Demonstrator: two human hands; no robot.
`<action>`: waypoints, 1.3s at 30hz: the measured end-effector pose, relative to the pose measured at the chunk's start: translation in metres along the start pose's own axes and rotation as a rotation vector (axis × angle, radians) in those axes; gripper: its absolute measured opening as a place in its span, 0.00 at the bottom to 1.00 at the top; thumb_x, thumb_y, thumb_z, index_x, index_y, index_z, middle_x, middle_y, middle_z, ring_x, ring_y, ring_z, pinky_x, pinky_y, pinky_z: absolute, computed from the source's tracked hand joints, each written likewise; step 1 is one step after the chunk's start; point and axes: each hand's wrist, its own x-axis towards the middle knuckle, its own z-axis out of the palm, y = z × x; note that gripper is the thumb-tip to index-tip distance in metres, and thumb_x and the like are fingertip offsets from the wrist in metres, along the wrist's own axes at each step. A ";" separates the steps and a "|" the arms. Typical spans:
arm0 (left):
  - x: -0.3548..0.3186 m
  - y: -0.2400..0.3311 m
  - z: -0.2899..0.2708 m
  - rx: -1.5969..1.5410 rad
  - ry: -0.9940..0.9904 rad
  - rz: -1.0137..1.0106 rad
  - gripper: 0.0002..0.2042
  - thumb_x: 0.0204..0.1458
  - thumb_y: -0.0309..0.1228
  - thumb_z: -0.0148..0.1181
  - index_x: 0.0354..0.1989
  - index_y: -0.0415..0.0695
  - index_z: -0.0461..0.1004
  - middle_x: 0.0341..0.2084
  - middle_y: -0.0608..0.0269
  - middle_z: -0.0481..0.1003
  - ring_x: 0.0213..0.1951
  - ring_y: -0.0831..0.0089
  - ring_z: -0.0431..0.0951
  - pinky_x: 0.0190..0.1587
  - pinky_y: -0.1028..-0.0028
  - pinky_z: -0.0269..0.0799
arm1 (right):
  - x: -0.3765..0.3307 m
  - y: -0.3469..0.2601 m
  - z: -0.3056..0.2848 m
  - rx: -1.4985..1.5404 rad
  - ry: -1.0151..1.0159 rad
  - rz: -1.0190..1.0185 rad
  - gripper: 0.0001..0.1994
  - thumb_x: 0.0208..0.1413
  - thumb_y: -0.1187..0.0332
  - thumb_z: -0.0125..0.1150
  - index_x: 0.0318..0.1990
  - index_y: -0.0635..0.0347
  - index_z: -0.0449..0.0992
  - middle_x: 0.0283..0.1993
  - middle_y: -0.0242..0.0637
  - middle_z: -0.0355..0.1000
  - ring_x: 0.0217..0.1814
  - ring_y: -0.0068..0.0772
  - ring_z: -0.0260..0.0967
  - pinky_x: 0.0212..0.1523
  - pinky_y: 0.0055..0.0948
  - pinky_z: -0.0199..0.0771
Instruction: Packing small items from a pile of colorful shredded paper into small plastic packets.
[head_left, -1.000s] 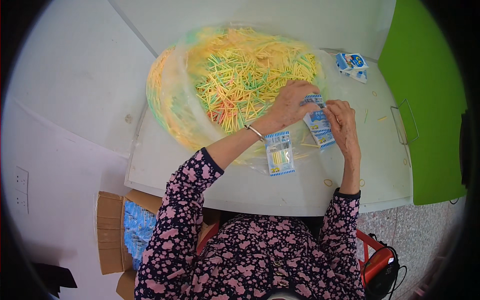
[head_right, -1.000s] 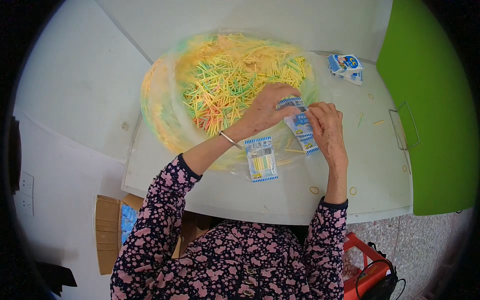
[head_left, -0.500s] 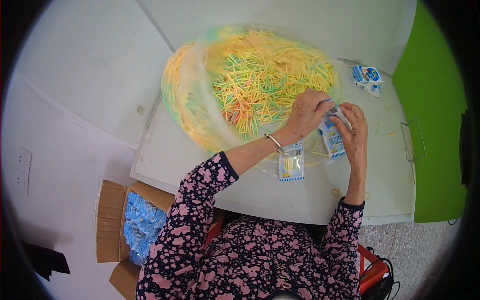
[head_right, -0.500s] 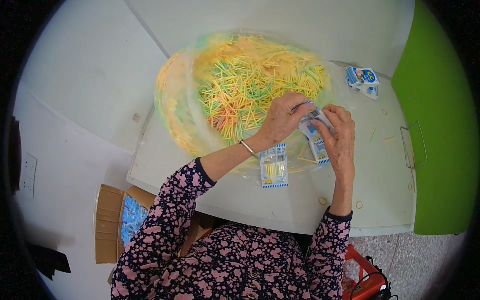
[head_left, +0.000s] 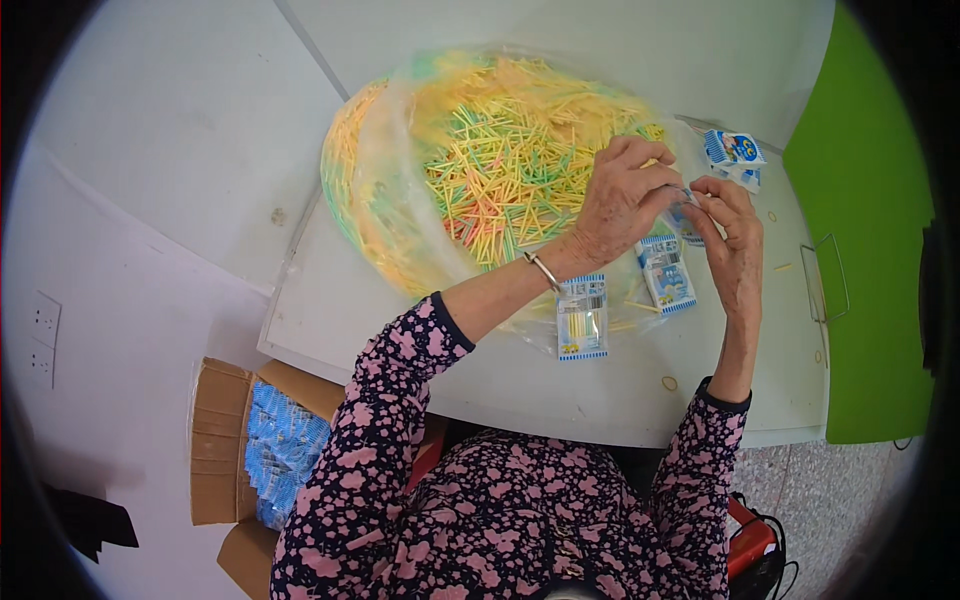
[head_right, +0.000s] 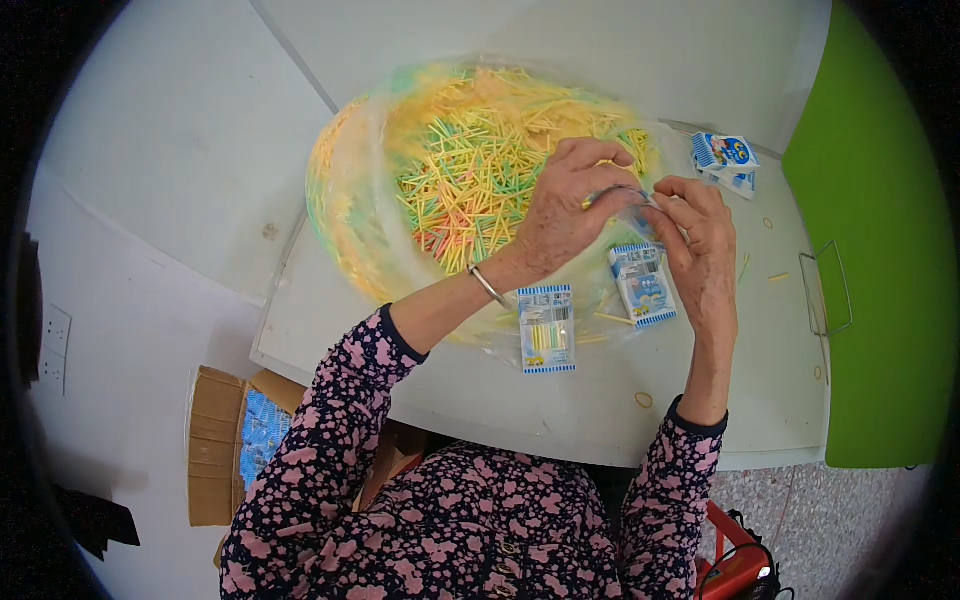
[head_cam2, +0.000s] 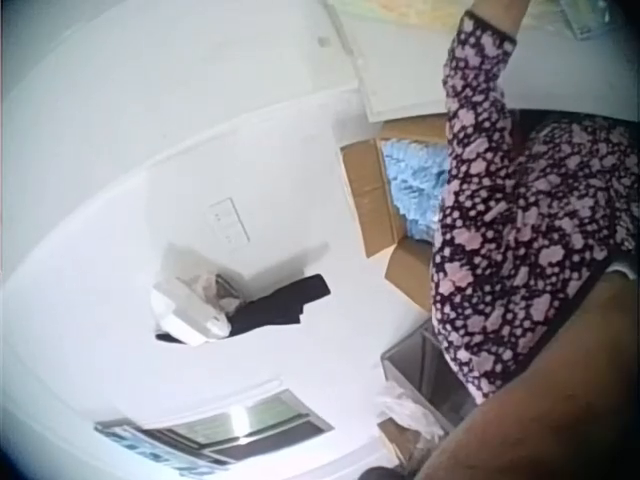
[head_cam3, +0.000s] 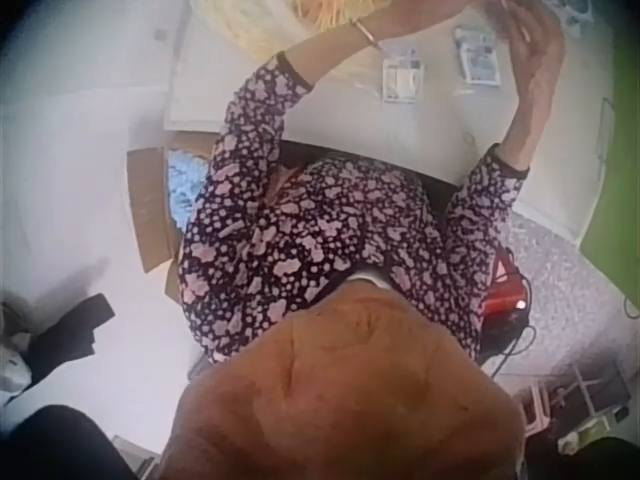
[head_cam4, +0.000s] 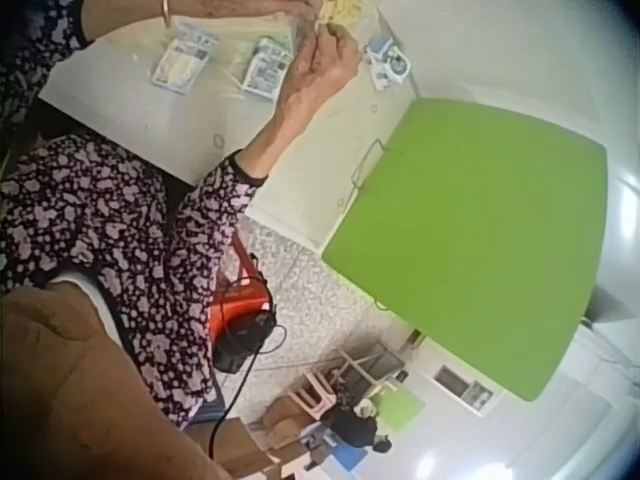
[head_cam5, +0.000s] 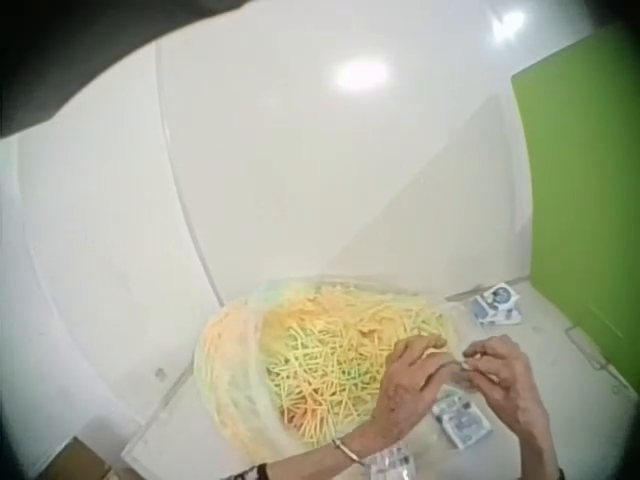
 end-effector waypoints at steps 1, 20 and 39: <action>0.001 -0.001 -0.003 -0.008 -0.019 -0.008 0.07 0.40 0.27 0.60 0.31 0.45 0.76 0.35 0.62 0.71 0.41 0.63 0.68 0.46 0.66 0.61 | 0.000 0.002 0.000 -0.002 0.001 0.003 0.06 0.45 0.77 0.61 0.33 0.67 0.75 0.39 0.36 0.71 0.43 0.36 0.65 0.38 0.29 0.67; -0.018 -0.048 -0.002 -0.055 -0.299 -0.184 0.06 0.47 0.28 0.59 0.29 0.37 0.76 0.23 0.60 0.74 0.27 0.74 0.74 0.31 0.77 0.69 | -0.010 0.040 0.018 0.000 -0.274 0.218 0.07 0.50 0.72 0.58 0.31 0.70 0.73 0.24 0.34 0.66 0.25 0.22 0.59 0.27 0.23 0.59; -0.033 -0.051 0.025 -0.333 -0.507 -0.521 0.14 0.46 0.29 0.61 0.40 0.36 0.70 0.34 0.58 0.76 0.35 0.75 0.74 0.37 0.76 0.70 | -0.016 0.065 0.005 0.387 -0.263 0.503 0.08 0.52 0.71 0.56 0.27 0.68 0.74 0.19 0.22 0.63 0.22 0.10 0.53 0.21 0.17 0.53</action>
